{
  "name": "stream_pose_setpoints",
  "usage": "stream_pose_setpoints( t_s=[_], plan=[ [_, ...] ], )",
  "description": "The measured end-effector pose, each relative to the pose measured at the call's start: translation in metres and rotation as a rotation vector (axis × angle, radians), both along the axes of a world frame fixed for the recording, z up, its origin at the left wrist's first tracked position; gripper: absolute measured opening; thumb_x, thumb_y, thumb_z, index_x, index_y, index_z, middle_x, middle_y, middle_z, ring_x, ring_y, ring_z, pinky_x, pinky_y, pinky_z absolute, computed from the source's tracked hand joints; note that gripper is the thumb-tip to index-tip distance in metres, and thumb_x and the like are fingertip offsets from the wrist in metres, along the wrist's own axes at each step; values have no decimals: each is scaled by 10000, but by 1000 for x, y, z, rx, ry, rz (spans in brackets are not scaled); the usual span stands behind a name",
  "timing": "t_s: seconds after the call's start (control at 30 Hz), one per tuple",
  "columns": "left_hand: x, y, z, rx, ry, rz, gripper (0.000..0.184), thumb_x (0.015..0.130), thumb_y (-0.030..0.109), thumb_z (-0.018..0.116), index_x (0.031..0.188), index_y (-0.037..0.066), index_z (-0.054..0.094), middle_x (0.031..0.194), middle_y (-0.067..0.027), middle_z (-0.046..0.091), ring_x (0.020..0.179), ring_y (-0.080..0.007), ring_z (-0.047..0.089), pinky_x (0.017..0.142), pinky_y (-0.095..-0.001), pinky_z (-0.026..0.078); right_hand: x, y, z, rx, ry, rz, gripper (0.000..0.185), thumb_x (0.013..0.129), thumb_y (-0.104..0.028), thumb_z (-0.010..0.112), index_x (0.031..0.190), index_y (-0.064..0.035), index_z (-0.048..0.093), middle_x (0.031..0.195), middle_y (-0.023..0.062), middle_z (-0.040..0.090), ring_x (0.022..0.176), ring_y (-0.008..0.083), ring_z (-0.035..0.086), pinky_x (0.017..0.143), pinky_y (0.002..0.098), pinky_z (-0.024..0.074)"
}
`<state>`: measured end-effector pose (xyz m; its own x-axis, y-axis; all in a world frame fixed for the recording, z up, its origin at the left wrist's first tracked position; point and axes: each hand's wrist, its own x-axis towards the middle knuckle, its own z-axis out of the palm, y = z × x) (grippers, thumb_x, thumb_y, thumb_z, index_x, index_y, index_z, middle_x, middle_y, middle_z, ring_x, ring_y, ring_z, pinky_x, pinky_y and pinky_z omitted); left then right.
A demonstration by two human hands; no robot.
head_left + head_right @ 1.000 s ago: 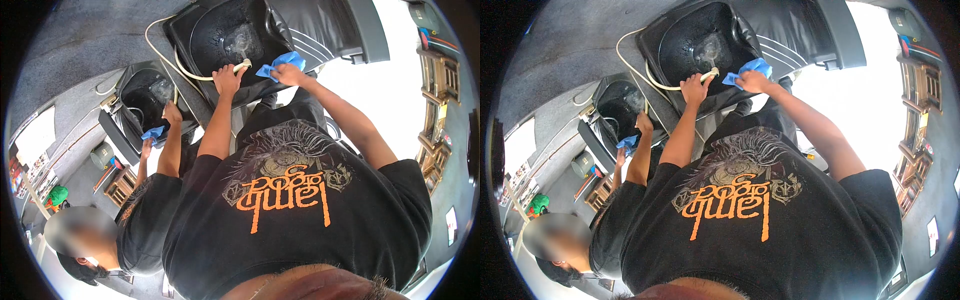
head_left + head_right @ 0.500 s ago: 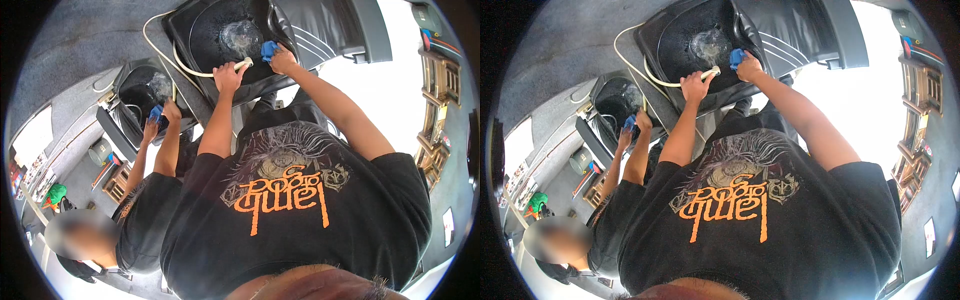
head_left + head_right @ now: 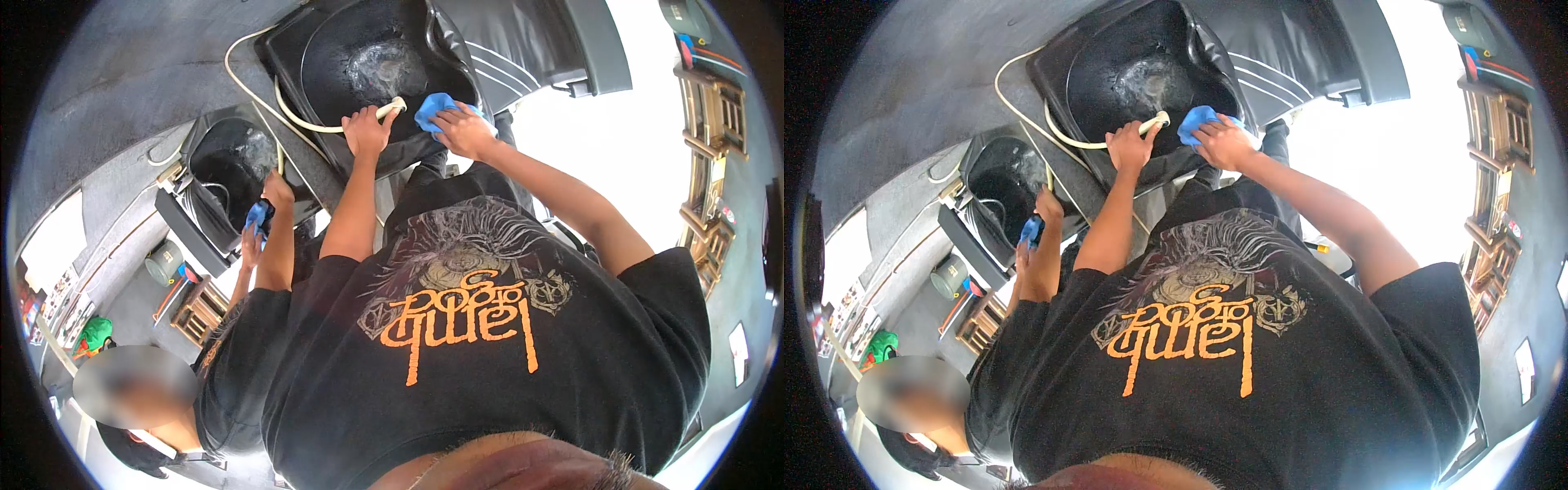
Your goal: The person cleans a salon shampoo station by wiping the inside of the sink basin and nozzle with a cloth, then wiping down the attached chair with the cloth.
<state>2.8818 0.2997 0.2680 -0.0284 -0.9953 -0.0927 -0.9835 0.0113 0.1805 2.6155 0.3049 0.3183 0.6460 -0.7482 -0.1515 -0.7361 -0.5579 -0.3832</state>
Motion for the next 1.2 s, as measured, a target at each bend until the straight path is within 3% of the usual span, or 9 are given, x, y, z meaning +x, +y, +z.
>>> stream_pose_setpoints(
  t_s=[0.17,0.27,0.43,0.57,0.67,0.8,0.93,1.1,1.2],
  plan=[
    [4,1,-10,-6,-29,-23,625,963,691,500,884,108,710,865,-98,722,810,-292,681,807,-444,410,45,-56,-46,462,286,-154,547,998,-409,402,1266,-22,681,1295,160,690,1261,349,618,1183,498,338],
    [4,4,-4,-44,-13,-41,599,951,674,540,805,109,676,812,-95,707,756,-291,667,772,-440,404,47,-43,-63,345,238,-120,548,1003,-398,402,1271,-10,679,1277,178,700,1266,385,613,1162,494,365],
    [5,3,-15,-52,-31,-37,605,955,680,531,827,108,682,819,-88,710,773,-281,670,786,-428,401,8,-21,3,287,61,-146,528,999,-446,460,877,-33,766,1002,238,748,988,451,712,1052,483,478],
    [4,2,-12,-25,-32,-33,631,966,695,496,852,109,700,833,-92,720,790,-284,683,797,-429,406,8,-34,55,274,139,-437,483,993,-405,498,893,-10,758,975,238,749,983,443,708,1027,471,495],
    [4,1,-13,-6,-54,-41,663,973,713,463,873,111,722,827,-105,730,795,-302,703,790,-443,417,2,-33,25,131,0,-319,477,991,-409,499,906,-25,770,1034,232,747,1046,416,698,1065,477,465],
    [2,-2,-6,107,-92,-40,698,964,738,438,895,108,730,877,-99,744,835,-289,703,833,-431,413,31,-20,-32,-3,267,-29,484,999,-419,482,1055,-24,756,1112,187,746,1094,354,700,1140,504,394],
    [0,-4,3,204,-86,-30,734,956,756,418,920,101,748,923,-104,760,877,-288,711,883,-432,414,42,-17,-24,196,-62,-69,479,998,-406,474,1012,-15,750,1111,248,722,1128,349,678,1149,501,382],
    [0,-7,2,289,-126,-45,770,952,780,386,917,103,751,900,-114,760,870,-297,719,879,-443,415,1,-9,-9,75,-272,-94,425,989,-406,508,921,-53,736,893,245,734,882,432,719,1013,503,496],
    [6,-3,-12,202,-122,-69,759,959,772,389,858,107,741,825,-137,747,797,-319,724,821,-464,432,-2,-31,18,169,-39,-359,470,982,-440,513,854,-52,745,829,258,723,813,454,719,879,523,561]
  ],
)
